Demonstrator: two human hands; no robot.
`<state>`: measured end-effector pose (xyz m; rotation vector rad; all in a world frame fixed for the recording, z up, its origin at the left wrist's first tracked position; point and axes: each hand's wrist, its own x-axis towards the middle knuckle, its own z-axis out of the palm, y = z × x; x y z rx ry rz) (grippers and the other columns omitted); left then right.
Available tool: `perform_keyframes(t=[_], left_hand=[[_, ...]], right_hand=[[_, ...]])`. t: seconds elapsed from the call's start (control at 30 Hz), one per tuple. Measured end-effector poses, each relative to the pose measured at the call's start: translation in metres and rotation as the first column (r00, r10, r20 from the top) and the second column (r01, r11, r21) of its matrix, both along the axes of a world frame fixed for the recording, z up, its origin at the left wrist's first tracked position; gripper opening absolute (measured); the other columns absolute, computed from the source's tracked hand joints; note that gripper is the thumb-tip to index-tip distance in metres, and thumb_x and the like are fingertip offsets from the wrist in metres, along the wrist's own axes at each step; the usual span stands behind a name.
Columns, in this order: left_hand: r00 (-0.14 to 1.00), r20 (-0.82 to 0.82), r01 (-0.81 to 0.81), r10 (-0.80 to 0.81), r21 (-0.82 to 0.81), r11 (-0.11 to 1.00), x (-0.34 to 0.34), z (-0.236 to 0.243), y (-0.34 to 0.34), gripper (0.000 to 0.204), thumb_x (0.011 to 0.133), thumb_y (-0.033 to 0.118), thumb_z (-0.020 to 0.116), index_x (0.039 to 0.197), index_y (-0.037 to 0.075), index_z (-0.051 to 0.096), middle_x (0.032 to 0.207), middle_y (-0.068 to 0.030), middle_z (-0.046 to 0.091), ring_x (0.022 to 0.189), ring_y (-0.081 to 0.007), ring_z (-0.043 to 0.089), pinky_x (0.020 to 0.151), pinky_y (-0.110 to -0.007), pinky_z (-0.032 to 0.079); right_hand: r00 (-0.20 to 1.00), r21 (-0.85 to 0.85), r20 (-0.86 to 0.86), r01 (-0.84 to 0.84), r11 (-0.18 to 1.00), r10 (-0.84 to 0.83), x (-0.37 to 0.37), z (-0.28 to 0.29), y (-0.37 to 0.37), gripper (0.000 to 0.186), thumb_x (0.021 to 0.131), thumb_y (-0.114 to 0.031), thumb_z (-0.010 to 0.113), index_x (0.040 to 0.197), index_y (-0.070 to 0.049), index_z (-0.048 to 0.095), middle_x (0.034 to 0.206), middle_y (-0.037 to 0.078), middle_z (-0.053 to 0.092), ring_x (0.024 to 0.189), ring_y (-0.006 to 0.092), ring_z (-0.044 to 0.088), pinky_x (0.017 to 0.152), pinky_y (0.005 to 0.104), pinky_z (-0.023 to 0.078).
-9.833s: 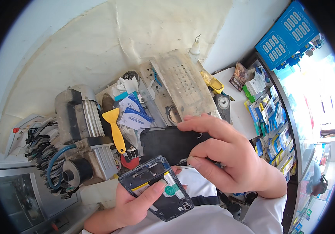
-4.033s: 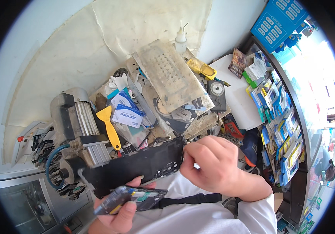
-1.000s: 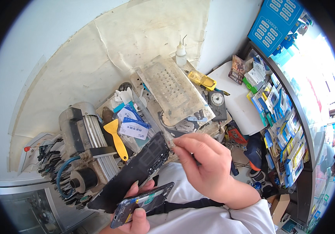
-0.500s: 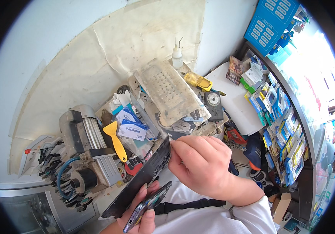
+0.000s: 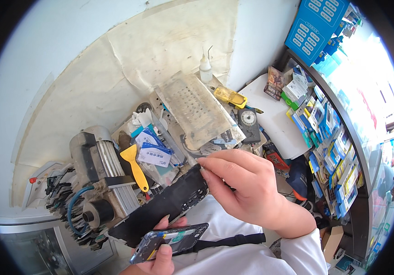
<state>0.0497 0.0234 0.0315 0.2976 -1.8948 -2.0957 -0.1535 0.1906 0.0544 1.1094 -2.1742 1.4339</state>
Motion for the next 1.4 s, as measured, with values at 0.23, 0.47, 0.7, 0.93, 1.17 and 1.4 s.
perform_keyframes(t=[0.23,0.47,0.7,0.93,1.17,1.4], left_hand=[[0.996,0.053,0.087,-0.078,-0.178,0.98,0.004,-0.004,-0.003,0.059,0.102,0.023,0.057,0.146,-0.011,0.039,0.123,-0.0373,0.061,0.118,-0.0401,0.063,0.102,-0.05,0.052],[0.996,-0.037,-0.078,0.081,0.073,0.994,0.001,0.001,-0.005,0.052,0.101,0.023,0.059,0.144,-0.002,0.042,0.14,-0.0264,0.054,0.112,-0.0437,0.066,0.094,-0.057,0.057],[0.997,-0.06,-0.045,0.054,0.141,0.989,-0.003,0.004,-0.01,0.05,0.102,0.022,0.059,0.144,0.0,0.043,0.144,-0.0238,0.051,0.111,-0.0444,0.066,0.093,-0.059,0.058],[0.985,-0.081,0.172,-0.153,0.396,0.902,0.005,0.0,-0.019,0.044,0.102,0.019,0.059,0.137,-0.003,0.044,0.137,-0.0195,0.057,0.125,-0.0537,0.054,0.093,-0.071,0.054],[0.947,-0.045,0.274,-0.319,0.633,0.724,-0.001,0.024,-0.054,0.044,0.096,0.015,0.063,0.126,-0.013,0.047,0.12,-0.0416,0.06,0.096,-0.0603,0.065,0.081,-0.073,0.055],[0.853,0.328,0.366,-0.406,0.178,0.913,-0.004,0.044,-0.029,0.047,0.102,0.033,0.061,0.131,-0.004,0.056,0.118,-0.0297,0.065,0.096,-0.0378,0.07,0.085,-0.052,0.058]], right_hand=[[0.985,0.071,-0.142,0.106,0.992,-0.095,-0.001,-0.002,-0.001,0.02,0.073,0.005,0.075,0.092,-0.001,0.072,0.082,0.009,0.07,0.063,0.0237,0.067,0.057,0.0318,0.054],[0.997,-0.016,0.057,0.057,0.998,-0.056,-0.008,-0.001,0.01,0.024,0.075,0.009,0.07,0.097,0.002,0.073,0.087,0.012,0.071,0.071,0.0221,0.07,0.064,0.03,0.056],[0.858,-0.15,0.456,-0.188,0.971,0.236,0.006,0.003,0.016,0.019,0.085,0.004,0.073,0.104,0.004,0.073,0.092,0.013,0.072,0.078,0.0182,0.071,0.069,0.0283,0.055],[0.825,-0.063,0.552,-0.105,0.993,0.122,0.0,0.007,0.016,0.01,0.093,-0.003,0.07,0.1,0.004,0.07,0.081,0.009,0.07,0.071,0.0124,0.065,0.064,0.0269,0.051],[0.803,0.054,0.557,-0.291,0.955,0.213,-0.017,0.028,0.044,0.008,0.094,-0.002,0.066,0.099,0.003,0.069,0.082,0.011,0.069,0.071,0.019,0.066,0.066,0.0302,0.051],[0.933,0.246,0.237,-0.328,0.912,0.272,-0.024,0.023,0.034,0.008,0.083,-0.001,0.064,0.091,0.001,0.064,0.08,0.014,0.063,0.076,0.0339,0.065,0.066,0.0407,0.054]])
